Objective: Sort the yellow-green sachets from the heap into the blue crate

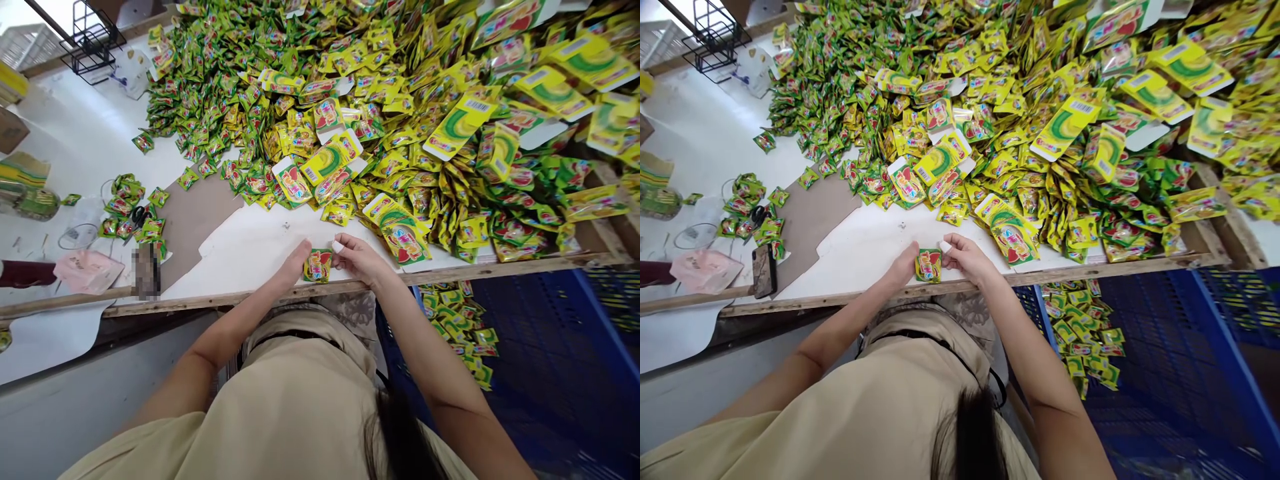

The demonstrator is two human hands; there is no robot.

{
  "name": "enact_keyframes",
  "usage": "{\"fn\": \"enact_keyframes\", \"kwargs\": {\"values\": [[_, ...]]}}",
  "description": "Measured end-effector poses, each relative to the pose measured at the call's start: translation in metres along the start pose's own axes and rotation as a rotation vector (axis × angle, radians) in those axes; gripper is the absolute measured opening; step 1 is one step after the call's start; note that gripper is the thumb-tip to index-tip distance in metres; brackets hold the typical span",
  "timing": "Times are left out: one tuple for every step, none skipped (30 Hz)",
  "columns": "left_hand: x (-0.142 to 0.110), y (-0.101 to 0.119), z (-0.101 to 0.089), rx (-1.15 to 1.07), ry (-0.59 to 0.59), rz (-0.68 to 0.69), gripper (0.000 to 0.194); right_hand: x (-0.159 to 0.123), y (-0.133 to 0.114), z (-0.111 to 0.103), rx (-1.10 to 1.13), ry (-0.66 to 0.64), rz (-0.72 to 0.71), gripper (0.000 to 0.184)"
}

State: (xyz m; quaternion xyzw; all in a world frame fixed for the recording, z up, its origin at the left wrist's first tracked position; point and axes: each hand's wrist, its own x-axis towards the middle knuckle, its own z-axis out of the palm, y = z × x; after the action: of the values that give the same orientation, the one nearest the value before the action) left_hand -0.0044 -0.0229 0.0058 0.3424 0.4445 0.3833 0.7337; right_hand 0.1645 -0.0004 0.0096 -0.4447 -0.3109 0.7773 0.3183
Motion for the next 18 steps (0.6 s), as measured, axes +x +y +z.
{"fn": "enact_keyframes", "kwargs": {"values": [[0.000,0.001,0.001,-0.095,-0.022,-0.043,0.065,0.000,-0.002,-0.001,0.049,-0.049,0.040,0.050],[0.000,0.003,0.002,-0.164,-0.042,-0.081,0.065,0.000,-0.004,-0.001,0.091,-0.088,0.072,0.051],[0.001,0.005,0.002,-0.210,-0.062,-0.108,0.063,0.000,-0.005,-0.002,0.124,-0.113,0.092,0.051],[0.001,0.007,0.001,-0.241,-0.086,-0.126,0.058,0.000,-0.006,-0.002,0.145,-0.126,0.100,0.051],[0.001,0.010,-0.001,-0.268,-0.111,-0.143,0.053,0.000,-0.007,-0.002,0.153,-0.133,0.100,0.050],[0.001,0.013,-0.004,-0.294,-0.140,-0.166,0.048,0.000,-0.008,-0.002,0.148,-0.139,0.097,0.049],[0.002,0.016,-0.007,-0.320,-0.173,-0.200,0.044,0.000,-0.009,-0.002,0.130,-0.149,0.093,0.048],[0.003,0.019,-0.010,-0.342,-0.206,-0.243,0.040,0.001,-0.011,-0.002,0.099,-0.163,0.088,0.047],[0.005,0.022,-0.014,-0.359,-0.240,-0.290,0.038,0.001,-0.013,-0.002,0.061,-0.178,0.081,0.045],[0.007,0.024,-0.017,-0.369,-0.275,-0.335,0.037,0.001,-0.016,-0.001,0.019,-0.194,0.072,0.044],[0.009,0.027,-0.020,-0.373,-0.309,-0.372,0.037,0.001,-0.018,-0.001,-0.024,-0.208,0.061,0.043],[0.011,0.028,-0.022,-0.370,-0.342,-0.397,0.039,0.001,-0.021,-0.001,-0.062,-0.219,0.048,0.042],[0.012,0.028,-0.024,-0.366,-0.369,-0.409,0.040,0.001,-0.024,-0.001,-0.090,-0.225,0.032,0.041],[0.013,0.028,-0.024,-0.365,-0.384,-0.410,0.041,0.001,-0.025,-0.001,-0.105,-0.230,0.015,0.041],[0.013,0.027,-0.024,-0.368,-0.385,-0.405,0.042,0.001,-0.026,-0.001,-0.106,-0.237,-0.002,0.041],[0.013,0.025,-0.023,-0.377,-0.374,-0.395,0.042,0.001,-0.026,-0.002,-0.096,-0.243,-0.018,0.041],[0.012,0.023,-0.022,-0.391,-0.358,-0.381,0.042,0.001,-0.025,-0.003,-0.075,-0.245,-0.031,0.041],[0.011,0.022,-0.021,-0.407,-0.342,-0.363,0.043,0.001,-0.023,-0.004,-0.053,-0.246,-0.038,0.040]]}}
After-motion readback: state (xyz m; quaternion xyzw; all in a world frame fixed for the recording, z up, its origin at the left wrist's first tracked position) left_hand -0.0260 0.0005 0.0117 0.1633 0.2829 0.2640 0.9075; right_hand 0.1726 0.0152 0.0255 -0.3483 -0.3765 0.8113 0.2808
